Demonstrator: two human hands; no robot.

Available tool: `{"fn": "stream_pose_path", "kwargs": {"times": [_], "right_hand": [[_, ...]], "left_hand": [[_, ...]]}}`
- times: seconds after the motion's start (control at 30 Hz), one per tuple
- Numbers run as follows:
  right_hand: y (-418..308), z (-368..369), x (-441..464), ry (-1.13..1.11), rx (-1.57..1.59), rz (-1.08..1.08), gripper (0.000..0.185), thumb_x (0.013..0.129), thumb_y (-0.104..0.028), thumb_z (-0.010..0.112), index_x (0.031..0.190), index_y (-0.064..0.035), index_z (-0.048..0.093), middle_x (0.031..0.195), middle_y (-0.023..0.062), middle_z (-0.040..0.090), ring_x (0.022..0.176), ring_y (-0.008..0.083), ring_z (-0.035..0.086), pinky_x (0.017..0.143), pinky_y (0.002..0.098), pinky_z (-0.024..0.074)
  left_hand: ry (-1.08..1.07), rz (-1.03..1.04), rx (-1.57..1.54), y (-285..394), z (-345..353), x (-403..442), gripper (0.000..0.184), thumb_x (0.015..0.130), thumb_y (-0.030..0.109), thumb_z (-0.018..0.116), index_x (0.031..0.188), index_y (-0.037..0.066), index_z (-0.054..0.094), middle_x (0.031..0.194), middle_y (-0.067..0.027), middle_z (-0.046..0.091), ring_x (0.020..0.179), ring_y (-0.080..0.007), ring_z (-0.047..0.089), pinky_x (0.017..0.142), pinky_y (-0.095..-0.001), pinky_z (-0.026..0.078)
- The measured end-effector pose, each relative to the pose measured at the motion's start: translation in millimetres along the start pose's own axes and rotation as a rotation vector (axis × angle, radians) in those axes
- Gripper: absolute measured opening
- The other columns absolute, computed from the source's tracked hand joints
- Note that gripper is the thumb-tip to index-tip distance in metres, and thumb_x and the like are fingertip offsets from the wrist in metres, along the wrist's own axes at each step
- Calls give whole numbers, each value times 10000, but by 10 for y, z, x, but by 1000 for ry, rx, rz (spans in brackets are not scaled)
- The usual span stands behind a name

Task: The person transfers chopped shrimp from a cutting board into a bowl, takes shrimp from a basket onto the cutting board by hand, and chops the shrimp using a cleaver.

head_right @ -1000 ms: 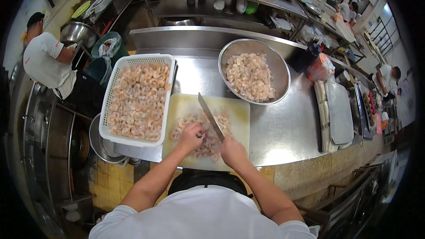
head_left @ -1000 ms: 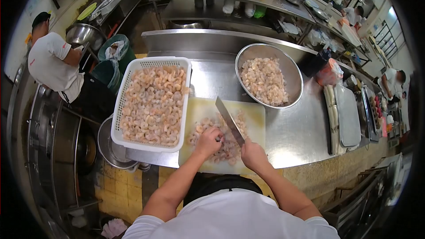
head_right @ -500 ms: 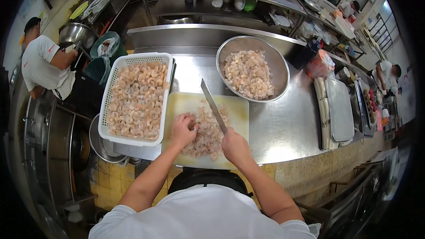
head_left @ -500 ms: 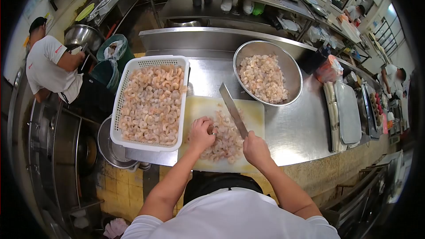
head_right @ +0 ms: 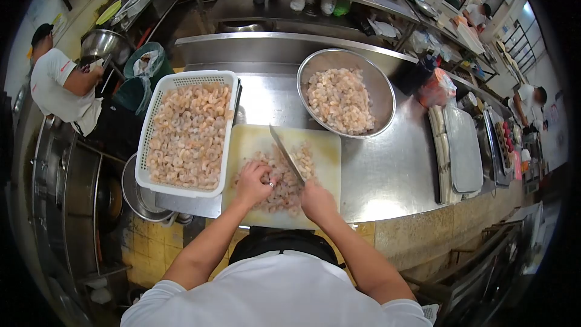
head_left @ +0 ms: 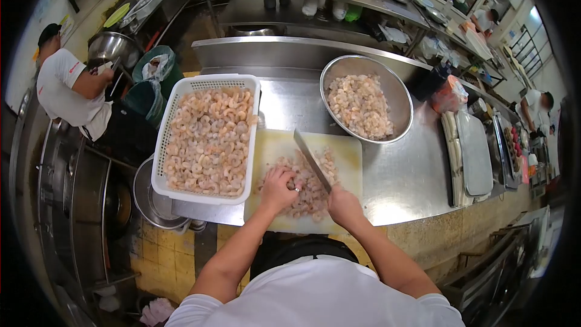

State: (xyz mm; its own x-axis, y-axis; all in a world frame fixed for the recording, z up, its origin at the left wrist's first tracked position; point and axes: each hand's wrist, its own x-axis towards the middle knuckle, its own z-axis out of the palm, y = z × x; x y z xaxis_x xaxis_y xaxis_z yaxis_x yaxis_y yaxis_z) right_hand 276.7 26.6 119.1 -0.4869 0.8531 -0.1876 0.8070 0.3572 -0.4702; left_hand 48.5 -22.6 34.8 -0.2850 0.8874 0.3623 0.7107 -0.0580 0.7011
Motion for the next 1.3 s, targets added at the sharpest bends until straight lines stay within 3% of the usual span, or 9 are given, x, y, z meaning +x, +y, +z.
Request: {"fn": "stream_pose_path", "kwargs": {"times": [0.1,0.27,0.47,0.7,0.9,1.0,1.1,1.2,1.3], "right_hand": [[175,137,104,-1,-40,-36,218,1030,-174,556,978,38,553,797,348,672,778,558,664,741,640,525],[-93,-454,-230,-26,-17,64,219,1025,-175,540,996,41,558,832,352,691,809,549,687,778,637,543],[267,200,-513,-28,-26,52,213,1025,-173,545,985,36,555,811,339,689,781,545,685,742,642,539],[-53,-187,-458,-7,12,70,194,1007,-158,542,1009,36,549,822,347,694,794,549,692,754,641,548],[90,208,-212,-12,-1,2,235,1025,-184,549,1005,50,568,795,352,674,790,567,667,756,654,527],[22,16,-146,-41,-1,23,250,1028,-197,549,1008,51,570,809,356,678,798,569,669,766,655,528],[-168,-224,-283,-6,18,54,249,1028,-190,540,1009,55,580,828,365,681,820,570,673,781,650,531],[72,37,-213,-29,-26,67,250,1036,-190,531,1000,53,575,839,367,680,830,570,670,784,652,526],[154,54,-103,0,-57,15,222,1024,-176,548,1012,45,572,826,334,700,816,543,694,772,637,542]], "left_hand": [[9,-6,25,27,1,-15,242,775,201,836,965,80,749,1058,-104,694,1063,-340,645,964,-461,515],[31,12,5,-1,26,-50,228,758,154,837,936,68,722,1058,-113,709,1051,-346,657,942,-456,532],[17,3,-4,-1,16,-54,232,771,152,828,956,63,721,1073,-110,699,1067,-343,641,964,-453,522],[3,5,4,-38,43,-57,216,788,141,810,965,65,712,1081,-106,692,1090,-339,630,980,-446,518],[0,-10,-3,-59,55,-69,211,772,139,802,943,68,701,1092,-111,691,1092,-352,633,998,-456,510],[56,27,-18,-48,58,-68,204,759,134,798,917,67,689,1072,-114,692,1056,-352,641,973,-458,515],[133,228,35,262,-173,-85,205,742,134,801,895,72,681,1047,-119,686,1017,-342,645,898,-464,534],[-196,263,-108,394,-80,-515,186,736,136,801,880,88,695,1031,-124,679,1007,-328,650,845,-438,546],[-487,326,-26,654,34,-816,210,727,151,786,921,98,728,976,-115,655,990,-322,654,814,-425,561]]}}
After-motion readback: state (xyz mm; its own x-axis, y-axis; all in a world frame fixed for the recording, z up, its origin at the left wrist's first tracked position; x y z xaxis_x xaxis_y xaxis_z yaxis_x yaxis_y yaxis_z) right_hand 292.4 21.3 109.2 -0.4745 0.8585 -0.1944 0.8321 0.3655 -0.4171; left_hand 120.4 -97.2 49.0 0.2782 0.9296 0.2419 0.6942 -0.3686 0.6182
